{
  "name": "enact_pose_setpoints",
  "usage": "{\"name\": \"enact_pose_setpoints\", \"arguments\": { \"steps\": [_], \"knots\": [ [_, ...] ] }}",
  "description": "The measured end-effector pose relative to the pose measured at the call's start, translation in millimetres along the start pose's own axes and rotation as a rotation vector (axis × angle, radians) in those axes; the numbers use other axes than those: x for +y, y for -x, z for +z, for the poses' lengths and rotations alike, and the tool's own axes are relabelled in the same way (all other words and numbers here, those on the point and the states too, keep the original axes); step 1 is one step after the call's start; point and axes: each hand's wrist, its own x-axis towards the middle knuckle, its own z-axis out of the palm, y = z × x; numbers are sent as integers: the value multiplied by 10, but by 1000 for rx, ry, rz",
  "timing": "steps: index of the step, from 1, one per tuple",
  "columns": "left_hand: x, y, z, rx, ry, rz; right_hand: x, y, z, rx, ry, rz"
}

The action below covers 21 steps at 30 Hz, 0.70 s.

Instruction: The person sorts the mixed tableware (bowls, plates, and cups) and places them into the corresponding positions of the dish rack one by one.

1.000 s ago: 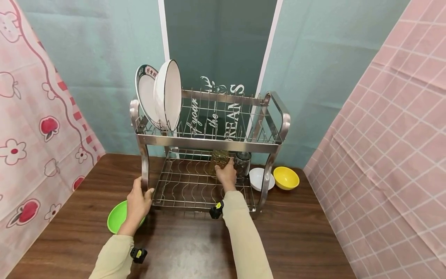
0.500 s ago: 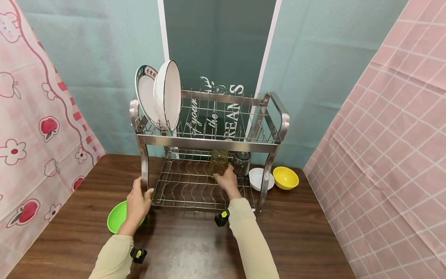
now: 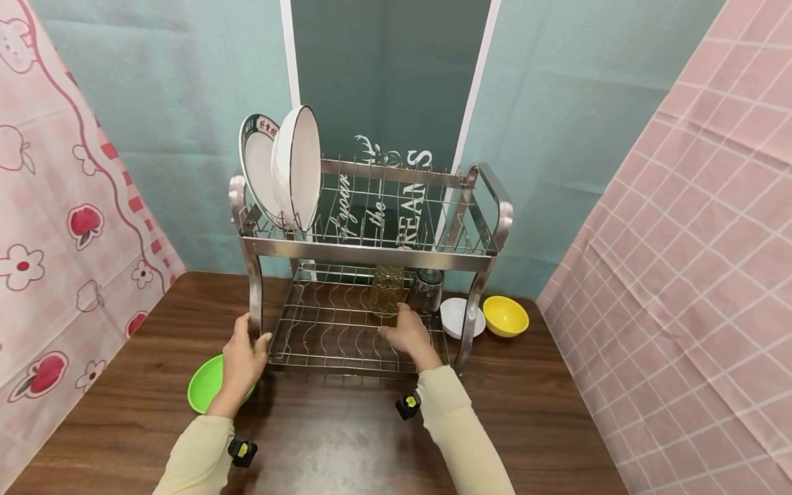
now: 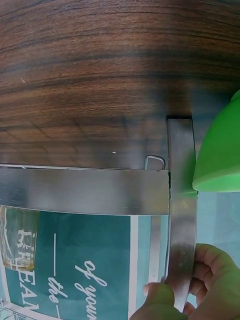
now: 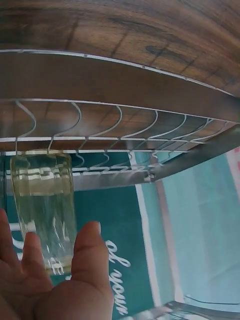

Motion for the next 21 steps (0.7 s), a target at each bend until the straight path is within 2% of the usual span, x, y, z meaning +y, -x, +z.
{"name": "enact_pose_setpoints", "arguments": {
  "steps": [8, 15, 21],
  "knots": [
    [-11, -5, 1, 5, 8, 2, -58, 202, -70, -56, 160, -71],
    [-4, -4, 2, 17, 10, 0, -21, 339, -122, -114, 186, -104],
    [-4, 2, 2, 21, 9, -6, 38, 409, -174, -105, 215, -127]
  ]
}}
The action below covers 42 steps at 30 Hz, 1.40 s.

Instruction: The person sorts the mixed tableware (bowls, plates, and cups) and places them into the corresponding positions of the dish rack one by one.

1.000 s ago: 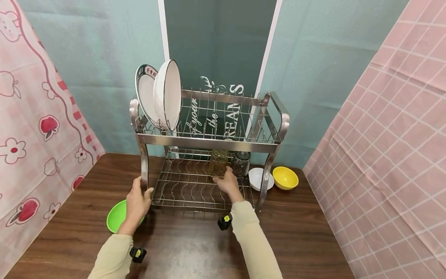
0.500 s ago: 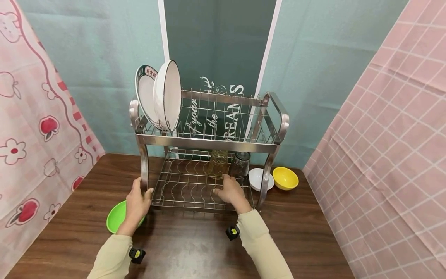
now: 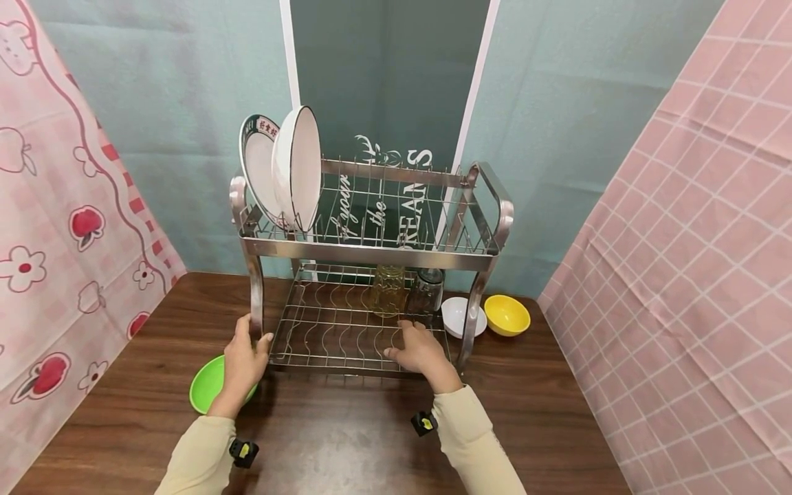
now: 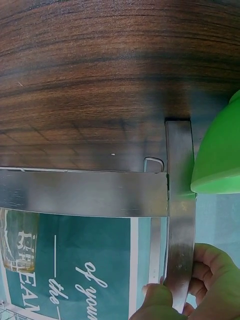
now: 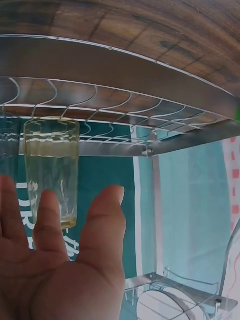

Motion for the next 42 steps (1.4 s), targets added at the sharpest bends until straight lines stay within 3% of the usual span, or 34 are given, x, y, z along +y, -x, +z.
{"name": "enact_pose_setpoints", "arguments": {
  "steps": [7, 13, 26, 37, 42],
  "knots": [
    [-8, 0, -3, 5, 3, 8, 41, 113, -40, -16, 25, -60],
    [-12, 5, 2, 0, 3, 18, 69, 228, -73, -71, 49, -53],
    [-15, 2, -8, 14, 4, 41, 186, 415, -132, -73, 49, -137],
    [-24, 12, 9, 29, -3, 54, 276, 555, -173, -81, 4, -162],
    [-41, 0, 18, 30, 0, 58, 309, 590, -186, -71, 4, -135]
  ]
}}
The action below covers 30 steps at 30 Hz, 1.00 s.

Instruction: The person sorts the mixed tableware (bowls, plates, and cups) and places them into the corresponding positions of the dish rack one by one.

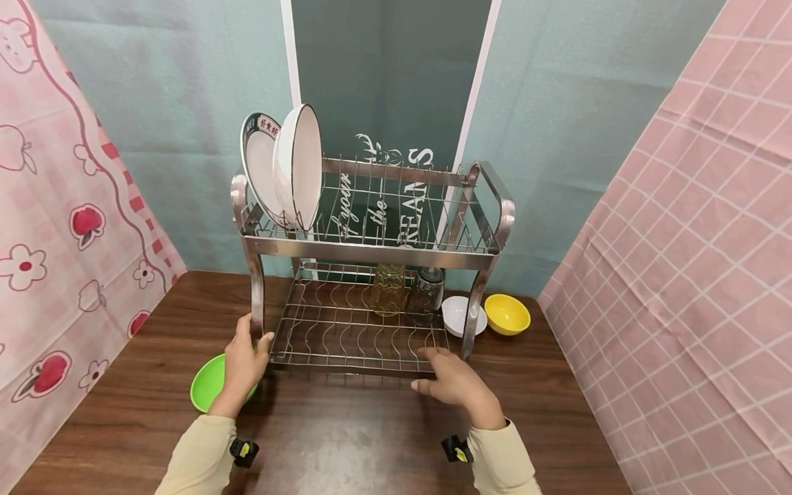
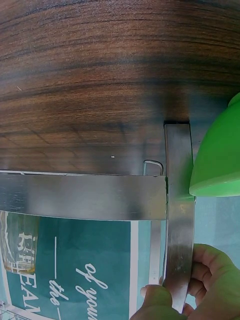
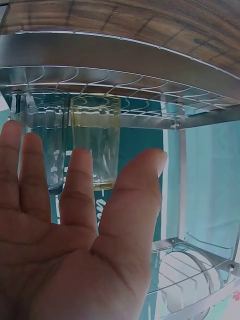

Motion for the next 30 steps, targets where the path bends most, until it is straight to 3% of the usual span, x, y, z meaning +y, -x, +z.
{"name": "enact_pose_setpoints", "arguments": {
  "steps": [8, 21, 30],
  "knots": [
    [3, -29, -24, -21, 10, -20, 98, 55, -45, 26, 1, -24],
    [1, -13, 10, 4, 16, -12, 231, 217, -107, 50, -35, -45],
    [-5, 2, 5, -6, 13, -19, 331, 321, -172, 65, -68, -2]
  ]
}}
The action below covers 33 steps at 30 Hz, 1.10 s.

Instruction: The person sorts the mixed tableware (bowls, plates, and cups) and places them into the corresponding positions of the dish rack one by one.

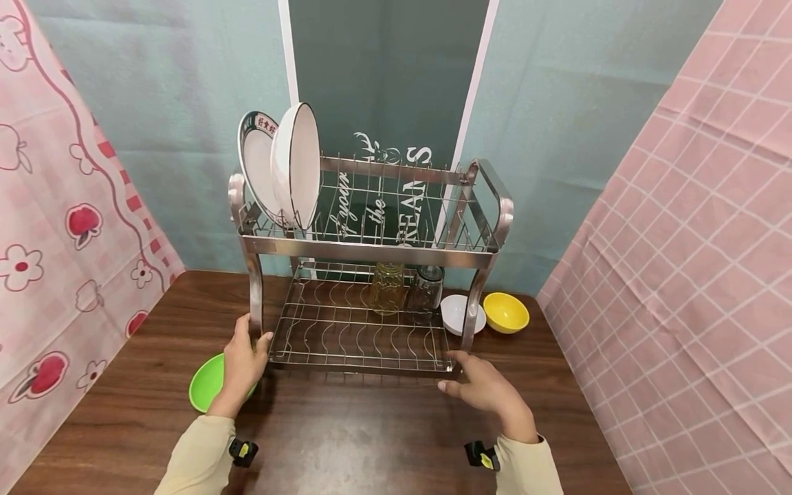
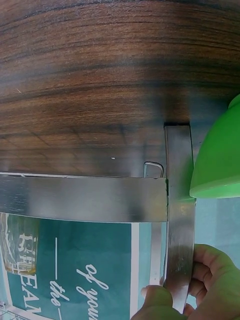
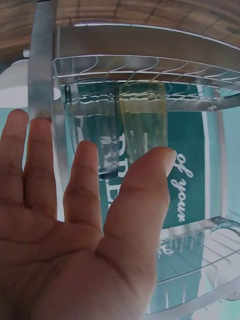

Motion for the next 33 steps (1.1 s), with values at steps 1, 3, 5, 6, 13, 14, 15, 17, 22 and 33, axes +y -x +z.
{"name": "enact_pose_setpoints", "arguments": {
  "steps": [1, 3, 5, 6, 13, 14, 15, 17, 22, 33],
  "knots": [
    [1, 3, -2, -1, 0, 0, 16, 3, -8, -3, -2, 9],
    [0, 7, -4, -3, -2, 0, 48, 12, -27, -9, -8, 22],
    [-4, 9, -4, -5, -5, 3, 84, 22, -47, -12, -2, 38],
    [-5, 9, -3, -4, -6, 4, 104, 25, -57, -14, -1, 46],
    [-2, 4, 3, 7, -7, 18, 281, 22, -138, -27, -27, 84],
    [-2, 4, 5, 9, -6, 20, 310, 18, -149, -29, -30, 88],
    [-2, 4, 6, 13, -5, 23, 339, 17, -160, -35, -35, 93],
    [0, 7, 8, 18, -4, 30, 392, 8, -176, -37, -46, 109],
    [4, 17, 6, 29, -7, 45, 502, -21, -194, -45, -90, 98],
    [-5, 11, -4, 10, -14, 40, 720, -149, -186, 42, -70, 162]
  ]
}}
